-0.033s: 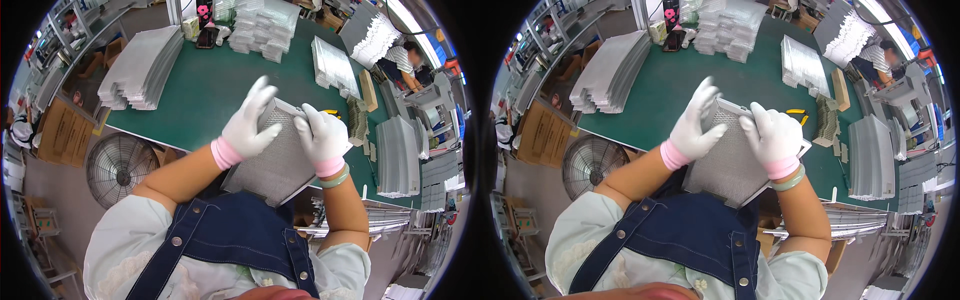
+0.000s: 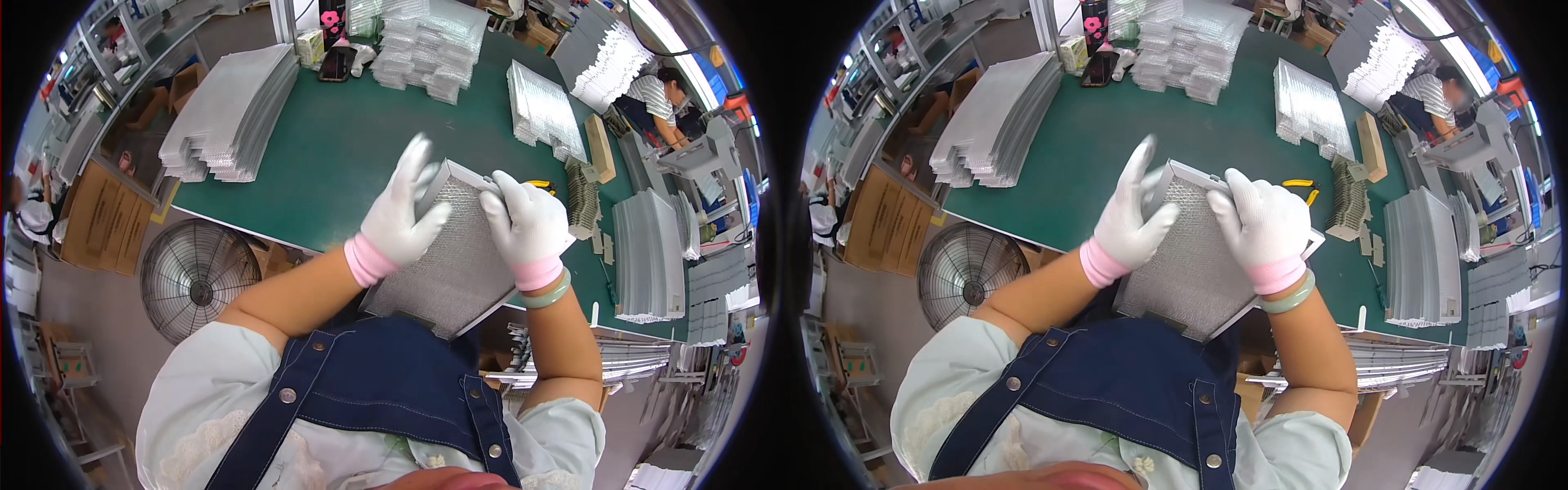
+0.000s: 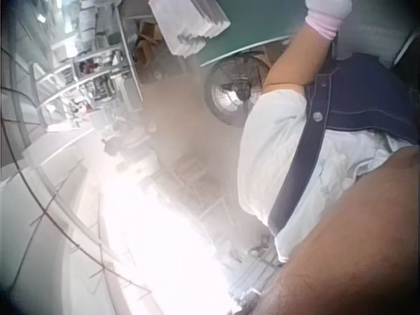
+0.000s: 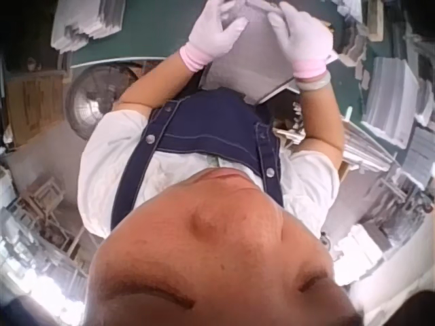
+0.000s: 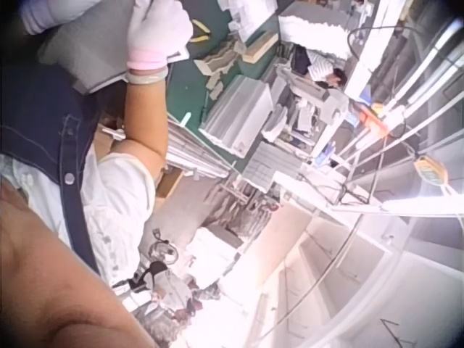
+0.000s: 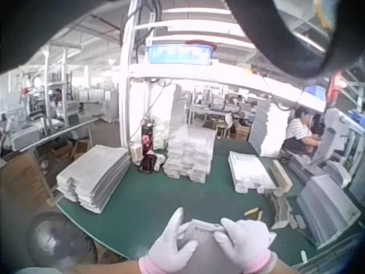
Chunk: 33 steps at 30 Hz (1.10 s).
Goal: The person assembles a metal frame by placing a mesh sheet onto a green workbench and inserting a small plastic component. They then fit a metal frame around the mesh, securing it by hand. Finally, they use a handheld power tool to fasten the frame components together.
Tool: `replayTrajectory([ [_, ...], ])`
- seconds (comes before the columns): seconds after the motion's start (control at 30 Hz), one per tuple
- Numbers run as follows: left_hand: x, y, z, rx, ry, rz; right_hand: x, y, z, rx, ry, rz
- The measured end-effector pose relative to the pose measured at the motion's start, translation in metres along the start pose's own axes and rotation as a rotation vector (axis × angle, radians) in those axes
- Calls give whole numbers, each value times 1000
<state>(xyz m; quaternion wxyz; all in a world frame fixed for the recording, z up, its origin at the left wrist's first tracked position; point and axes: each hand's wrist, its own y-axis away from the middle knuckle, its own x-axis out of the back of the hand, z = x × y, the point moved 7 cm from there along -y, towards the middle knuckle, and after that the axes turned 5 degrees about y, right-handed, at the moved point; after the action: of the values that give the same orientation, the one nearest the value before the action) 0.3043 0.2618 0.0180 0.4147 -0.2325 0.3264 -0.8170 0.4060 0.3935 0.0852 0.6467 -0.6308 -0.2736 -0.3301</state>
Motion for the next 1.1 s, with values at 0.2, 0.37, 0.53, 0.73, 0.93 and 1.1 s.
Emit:
replayTrajectory([
  [0.2, -7, -41, 76, -130, -291, -93, 76, -9, 11, -46, -166, 273],
  [0.37, -40, -124, 174, -659, -593, -320, 119, 21, 46, -556, -877, 555],
  [0.53, -112, -83, 79, -661, -560, -582, -19, 104, 47, -516, -980, 109],
  [0.73, -116, -52, 35, -410, -406, -491, -56, 151, 146, -608, -6, -293],
  [0.93, -111, -70, 30, -446, -283, -374, -99, 178, 195, -725, 51, -540],
  [1.1, -109, -68, 19, -414, -363, -379, -36, 157, 170, -561, -191, -149],
])
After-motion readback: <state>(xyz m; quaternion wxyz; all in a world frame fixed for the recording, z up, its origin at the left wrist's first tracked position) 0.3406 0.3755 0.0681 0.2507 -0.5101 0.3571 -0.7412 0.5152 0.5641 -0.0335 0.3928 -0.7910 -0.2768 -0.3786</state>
